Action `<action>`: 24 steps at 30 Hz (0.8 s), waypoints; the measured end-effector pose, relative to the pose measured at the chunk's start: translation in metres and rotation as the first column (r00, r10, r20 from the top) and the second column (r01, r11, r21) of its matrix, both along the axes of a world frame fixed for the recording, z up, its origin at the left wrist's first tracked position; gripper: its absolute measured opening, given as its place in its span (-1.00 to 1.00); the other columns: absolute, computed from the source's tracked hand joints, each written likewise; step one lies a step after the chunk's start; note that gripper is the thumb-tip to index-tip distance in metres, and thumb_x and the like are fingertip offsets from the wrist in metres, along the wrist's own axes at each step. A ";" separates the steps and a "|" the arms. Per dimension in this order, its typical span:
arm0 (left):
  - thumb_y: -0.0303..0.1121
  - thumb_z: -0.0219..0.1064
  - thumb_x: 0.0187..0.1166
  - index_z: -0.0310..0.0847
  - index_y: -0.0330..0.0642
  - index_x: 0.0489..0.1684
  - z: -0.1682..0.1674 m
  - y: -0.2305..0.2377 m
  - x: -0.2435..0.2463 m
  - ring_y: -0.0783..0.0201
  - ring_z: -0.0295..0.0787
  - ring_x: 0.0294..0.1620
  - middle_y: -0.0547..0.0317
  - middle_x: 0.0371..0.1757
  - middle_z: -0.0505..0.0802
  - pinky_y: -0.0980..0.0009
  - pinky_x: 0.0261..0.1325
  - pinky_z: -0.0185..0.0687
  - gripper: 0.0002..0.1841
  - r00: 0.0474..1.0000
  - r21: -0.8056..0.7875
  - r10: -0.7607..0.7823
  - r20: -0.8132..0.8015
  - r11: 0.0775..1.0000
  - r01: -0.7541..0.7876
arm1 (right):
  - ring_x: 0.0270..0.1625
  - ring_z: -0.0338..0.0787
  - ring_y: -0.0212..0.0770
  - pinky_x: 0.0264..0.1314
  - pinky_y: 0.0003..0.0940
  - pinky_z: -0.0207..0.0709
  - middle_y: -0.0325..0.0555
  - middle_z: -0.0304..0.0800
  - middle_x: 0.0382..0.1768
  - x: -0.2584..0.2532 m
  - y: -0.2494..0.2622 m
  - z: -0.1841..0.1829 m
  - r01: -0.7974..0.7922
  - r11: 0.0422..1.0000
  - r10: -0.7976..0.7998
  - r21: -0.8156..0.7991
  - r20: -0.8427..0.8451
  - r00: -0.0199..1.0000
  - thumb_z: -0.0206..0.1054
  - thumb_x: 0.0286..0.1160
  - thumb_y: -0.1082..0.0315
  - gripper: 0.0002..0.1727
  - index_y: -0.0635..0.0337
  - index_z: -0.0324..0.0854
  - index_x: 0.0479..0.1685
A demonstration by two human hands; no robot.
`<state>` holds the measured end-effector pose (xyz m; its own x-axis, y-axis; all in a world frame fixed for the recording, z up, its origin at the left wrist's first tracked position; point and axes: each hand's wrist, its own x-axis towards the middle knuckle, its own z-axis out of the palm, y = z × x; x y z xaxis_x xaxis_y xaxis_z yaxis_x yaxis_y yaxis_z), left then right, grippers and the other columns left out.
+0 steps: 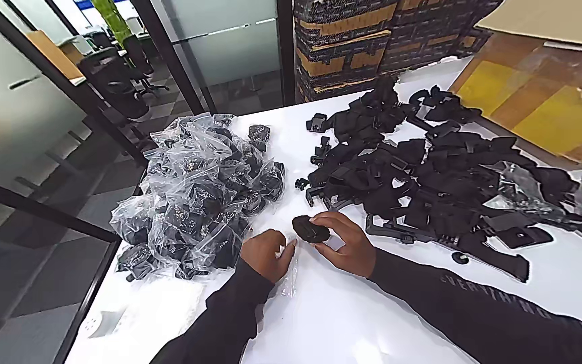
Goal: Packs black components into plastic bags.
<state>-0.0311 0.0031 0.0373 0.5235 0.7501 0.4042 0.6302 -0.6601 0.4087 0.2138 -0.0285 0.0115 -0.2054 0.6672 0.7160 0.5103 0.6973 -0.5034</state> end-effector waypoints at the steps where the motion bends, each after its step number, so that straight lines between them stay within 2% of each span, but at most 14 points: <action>1: 0.07 0.31 0.60 0.76 -0.25 -0.45 0.008 -0.007 0.002 0.03 0.80 -0.49 0.03 -0.52 0.80 -0.06 -0.39 0.74 -0.50 0.993 -0.102 -0.010 -0.121 0.995 -0.002 | 0.36 0.73 -0.15 0.51 -0.24 0.59 0.05 0.80 0.19 0.000 0.000 0.000 0.006 1.000 -0.006 0.004 -0.002 1.000 0.57 0.38 0.26 -0.54 0.24 0.70 0.25; 3: 0.23 0.24 0.58 0.76 -0.25 -0.39 0.018 -0.018 0.009 -0.06 0.84 -0.38 -0.04 -0.45 0.82 -0.16 -0.31 0.72 -0.39 0.949 -0.244 -0.039 -0.311 0.969 -0.040 | 0.38 0.72 -0.14 0.53 -0.23 0.58 0.04 0.80 0.20 0.000 0.000 0.000 0.007 1.000 -0.007 0.006 -0.001 1.000 0.57 0.38 0.27 -0.53 0.24 0.69 0.26; 5: 0.23 0.20 0.59 0.77 -0.25 -0.23 0.022 -0.024 0.013 -0.09 0.87 -0.21 -0.07 -0.29 0.86 -0.16 -0.17 0.74 -0.39 0.905 -0.347 -0.062 -0.421 0.933 -0.097 | 0.36 0.73 -0.15 0.52 -0.23 0.59 0.05 0.79 0.20 0.000 0.000 -0.001 -0.014 1.000 0.014 0.004 -0.002 1.000 0.59 0.36 0.26 -0.51 0.26 0.67 0.27; 8: 0.00 0.20 0.64 0.76 -0.27 0.01 0.025 -0.022 0.014 -0.12 0.86 -0.04 -0.12 -0.09 0.87 -0.18 0.02 0.72 -0.54 0.876 -0.464 -0.094 -0.474 0.872 -0.157 | 0.35 0.74 -0.16 0.49 -0.25 0.62 0.07 0.79 0.20 -0.001 -0.002 0.000 -0.056 0.998 0.056 0.002 -0.009 0.998 0.60 0.34 0.25 -0.48 0.28 0.65 0.28; 11: -0.21 0.17 0.61 0.75 -0.29 0.00 0.024 -0.016 0.013 -0.11 0.86 -0.03 -0.12 -0.09 0.87 -0.17 0.05 0.72 -0.66 0.889 -0.480 -0.078 -0.451 0.861 -0.168 | 0.34 0.74 -0.17 0.46 -0.27 0.64 0.08 0.78 0.20 -0.002 -0.003 0.000 -0.083 0.997 0.083 0.004 -0.026 0.996 0.61 0.32 0.25 -0.46 0.29 0.64 0.29; 14: -0.29 0.18 0.57 0.75 -0.33 -0.18 0.013 -0.015 0.009 -0.10 0.88 -0.15 -0.12 -0.22 0.87 -0.14 -0.07 0.75 -0.71 0.957 -0.361 0.006 -0.290 0.925 -0.115 | 0.33 0.74 -0.20 0.43 -0.29 0.66 0.07 0.76 0.21 -0.002 -0.004 0.002 -0.117 0.993 0.117 0.012 -0.047 0.992 0.61 0.32 0.24 -0.44 0.28 0.61 0.31; 17: -0.39 0.26 0.45 0.75 -0.38 -0.30 -0.006 -0.009 0.007 0.01 0.83 -0.43 -0.05 -0.44 0.83 -0.03 -0.32 0.78 -0.79 0.999 -0.109 0.043 -0.012 0.993 -0.044 | 0.34 0.74 -0.23 0.39 -0.32 0.69 0.05 0.73 0.25 -0.003 -0.007 0.001 -0.174 0.984 0.175 0.027 -0.085 0.981 0.60 0.35 0.23 -0.41 0.22 0.56 0.36; 19: -0.44 0.31 0.39 0.76 -0.40 -0.26 -0.012 -0.004 0.006 0.07 0.82 -0.50 -0.02 -0.47 0.83 0.04 -0.38 0.79 -0.81 0.995 -0.016 0.035 0.093 0.999 -0.034 | 0.35 0.74 -0.21 0.35 -0.30 0.72 0.04 0.70 0.30 -0.003 -0.007 -0.001 -0.237 0.971 0.237 0.014 -0.130 0.963 0.59 0.37 0.25 -0.37 0.15 0.48 0.45; 21: -0.46 0.33 0.37 0.73 -0.38 -0.19 -0.015 -0.002 0.007 0.12 0.80 -0.53 0.02 -0.48 0.82 0.10 -0.42 0.78 -0.82 0.988 0.008 0.047 0.145 0.999 -0.048 | 0.32 0.76 -0.19 0.32 -0.26 0.75 0.04 0.69 0.31 -0.004 -0.008 -0.003 -0.306 0.952 0.301 -0.003 -0.169 0.938 0.58 0.39 0.27 -0.33 0.09 0.41 0.52; 24: -0.48 0.36 0.39 0.70 -0.37 -0.15 -0.019 0.001 0.007 0.17 0.87 -0.45 0.03 -0.37 0.88 0.17 -0.35 0.84 -0.83 0.978 0.018 0.043 0.205 0.999 -0.047 | 0.34 0.77 -0.17 0.32 -0.25 0.76 0.04 0.68 0.33 -0.004 -0.007 -0.004 -0.352 0.936 0.348 0.004 -0.162 0.923 0.58 0.41 0.28 -0.34 0.07 0.40 0.52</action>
